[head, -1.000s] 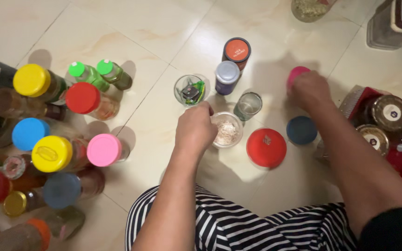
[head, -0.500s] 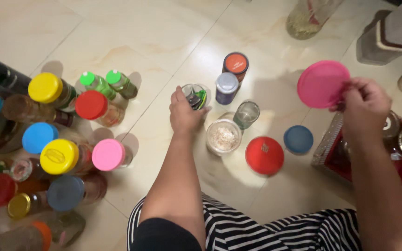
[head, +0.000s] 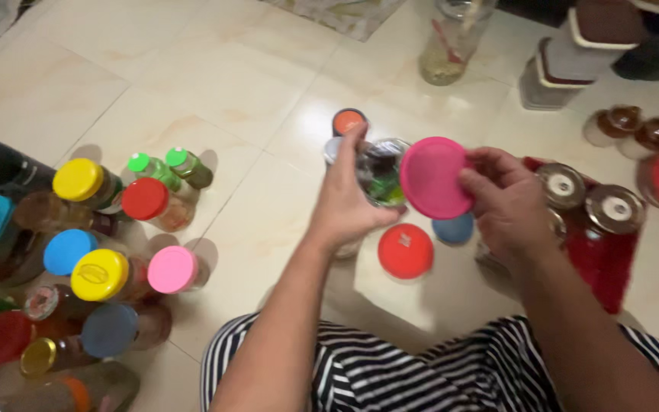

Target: The person sits on the floor among many open jars, bottles and plastic containers with their lids scattered around. They pick up containers one at a time, match each with its lid, and twist the lids on to close them, placing closed containers back on the floor.

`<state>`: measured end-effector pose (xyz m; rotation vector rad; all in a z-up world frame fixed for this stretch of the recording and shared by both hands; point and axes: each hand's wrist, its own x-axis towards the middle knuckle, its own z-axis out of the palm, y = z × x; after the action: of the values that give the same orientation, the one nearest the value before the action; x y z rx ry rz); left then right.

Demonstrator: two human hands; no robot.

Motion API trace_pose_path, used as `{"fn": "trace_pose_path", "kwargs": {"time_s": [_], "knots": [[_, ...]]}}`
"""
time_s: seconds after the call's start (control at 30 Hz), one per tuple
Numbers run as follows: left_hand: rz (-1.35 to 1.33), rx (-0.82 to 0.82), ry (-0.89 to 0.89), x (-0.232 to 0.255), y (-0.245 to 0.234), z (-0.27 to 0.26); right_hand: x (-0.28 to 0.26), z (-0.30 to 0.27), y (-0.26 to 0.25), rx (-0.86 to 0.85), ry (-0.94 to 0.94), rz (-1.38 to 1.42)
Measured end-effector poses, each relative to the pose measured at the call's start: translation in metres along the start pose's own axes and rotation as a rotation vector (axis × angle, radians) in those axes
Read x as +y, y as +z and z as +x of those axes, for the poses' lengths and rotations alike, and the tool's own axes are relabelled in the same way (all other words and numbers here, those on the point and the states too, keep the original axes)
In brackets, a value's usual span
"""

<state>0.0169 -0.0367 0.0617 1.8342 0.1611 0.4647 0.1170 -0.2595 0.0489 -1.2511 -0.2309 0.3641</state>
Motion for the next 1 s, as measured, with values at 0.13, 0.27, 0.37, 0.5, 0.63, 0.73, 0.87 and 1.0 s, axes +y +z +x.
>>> {"fn": "trace_pose_path", "kwargs": {"time_s": [0.13,0.27,0.37,0.5,0.63,0.73,0.87,1.0], "knots": [[-0.044,-0.043,0.005,0.035,0.042,-0.035,-0.016,-0.028,-0.014,-0.081,-0.025,0.018],[-0.542,-0.161,-0.104,0.034,0.073,-0.058,-0.030,-0.059,-0.034,-0.057,-0.174,-0.386],[-0.896,-0.192,-0.187,0.025,0.092,-0.069,-0.033,-0.073,-0.041,-0.146,-0.320,-0.499],[-1.149,-0.150,-0.332,0.004,0.105,-0.069,-0.028,-0.075,-0.047,-0.282,-0.385,-0.686],[-1.267,-0.102,-0.425,-0.016,0.115,-0.060,-0.006,-0.070,-0.054,-0.230,-0.398,-0.696],[-1.428,-0.131,-0.433,-0.028,0.119,-0.052,0.010,-0.055,-0.062,-0.171,-0.139,-0.134],[-1.432,-0.199,-0.394,-0.041,0.122,-0.046,0.019,-0.037,-0.074,-0.195,-0.139,-0.059],[-1.442,-0.173,-0.445,-0.046,0.126,-0.044,0.017,-0.040,-0.064,-0.408,-0.232,-0.262]]}}
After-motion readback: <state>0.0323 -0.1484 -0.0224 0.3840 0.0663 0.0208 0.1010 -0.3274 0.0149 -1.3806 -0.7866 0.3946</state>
